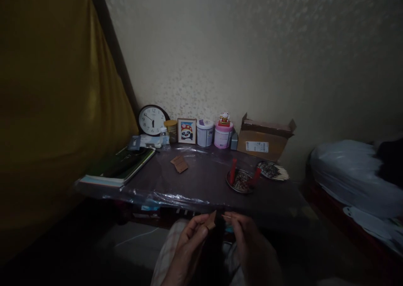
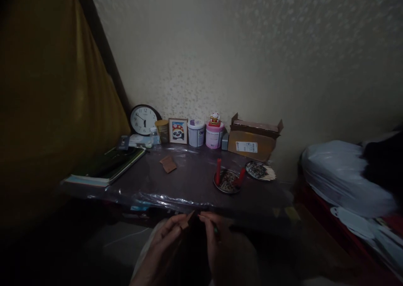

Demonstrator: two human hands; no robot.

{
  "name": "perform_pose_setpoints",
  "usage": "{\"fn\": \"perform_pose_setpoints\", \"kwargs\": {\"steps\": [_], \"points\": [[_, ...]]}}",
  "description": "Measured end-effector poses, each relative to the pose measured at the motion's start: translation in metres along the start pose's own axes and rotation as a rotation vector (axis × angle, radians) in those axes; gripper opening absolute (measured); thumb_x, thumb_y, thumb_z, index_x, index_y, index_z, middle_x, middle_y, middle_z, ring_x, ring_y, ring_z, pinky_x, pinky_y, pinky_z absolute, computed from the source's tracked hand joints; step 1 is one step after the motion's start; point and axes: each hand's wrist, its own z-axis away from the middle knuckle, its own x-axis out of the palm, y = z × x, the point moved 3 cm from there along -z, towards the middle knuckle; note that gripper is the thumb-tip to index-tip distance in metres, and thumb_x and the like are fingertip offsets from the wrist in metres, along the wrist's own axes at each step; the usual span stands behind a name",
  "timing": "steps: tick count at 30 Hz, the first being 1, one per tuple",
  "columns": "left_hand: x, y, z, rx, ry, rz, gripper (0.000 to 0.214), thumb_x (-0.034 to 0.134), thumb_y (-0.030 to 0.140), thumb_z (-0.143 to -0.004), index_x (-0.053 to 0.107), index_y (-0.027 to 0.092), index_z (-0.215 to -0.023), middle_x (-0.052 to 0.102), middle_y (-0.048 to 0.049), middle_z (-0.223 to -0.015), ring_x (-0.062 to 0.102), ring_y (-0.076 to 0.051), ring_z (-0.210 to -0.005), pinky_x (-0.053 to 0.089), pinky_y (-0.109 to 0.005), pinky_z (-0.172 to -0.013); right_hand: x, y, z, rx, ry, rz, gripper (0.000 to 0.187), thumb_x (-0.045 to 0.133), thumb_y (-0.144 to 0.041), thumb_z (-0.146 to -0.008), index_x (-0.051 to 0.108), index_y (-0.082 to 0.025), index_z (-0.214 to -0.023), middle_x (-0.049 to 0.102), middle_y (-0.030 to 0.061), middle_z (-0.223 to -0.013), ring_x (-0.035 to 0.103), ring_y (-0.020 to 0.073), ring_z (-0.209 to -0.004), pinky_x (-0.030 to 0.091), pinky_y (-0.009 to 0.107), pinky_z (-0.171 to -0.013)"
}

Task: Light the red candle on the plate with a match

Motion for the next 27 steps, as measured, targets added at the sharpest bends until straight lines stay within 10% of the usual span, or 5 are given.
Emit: {"fn": "perform_pose_setpoints", "kwargs": {"steps": [4,27], "points": [[0.002,0.004,0.005,-0.012,0.08,-0.079,0.03,0.079,0.034,-0.069,0.073,0.025,-0.096,0.077,-0.0046,-0.097,0.067,-0.026,-0.097,0.046,-0.036,-0.091,0.009,-0.012,0.0,-0.052,-0.161,0.088,0.021,0.052,-0.032,-0.093,0.072,-0.028,-0.099,0.08,-0.0019,-0.088,0.076,0.016,-0.064,0.059,0.02,-0.056],[-0.007,0.001,-0.004,0.083,0.074,-0.224,0.029,0.079,0.039,-0.07,0.073,0.025,-0.095,0.077,-0.0022,-0.086,0.068,-0.021,-0.085,0.049,-0.03,-0.08,0.034,-0.004,0.016,0.0,0.057,-0.212,0.016,0.055,-0.026,-0.093,0.071,-0.026,-0.094,0.079,0.0,-0.089,0.076,0.0133,-0.08,0.059,0.016,-0.075]]}}
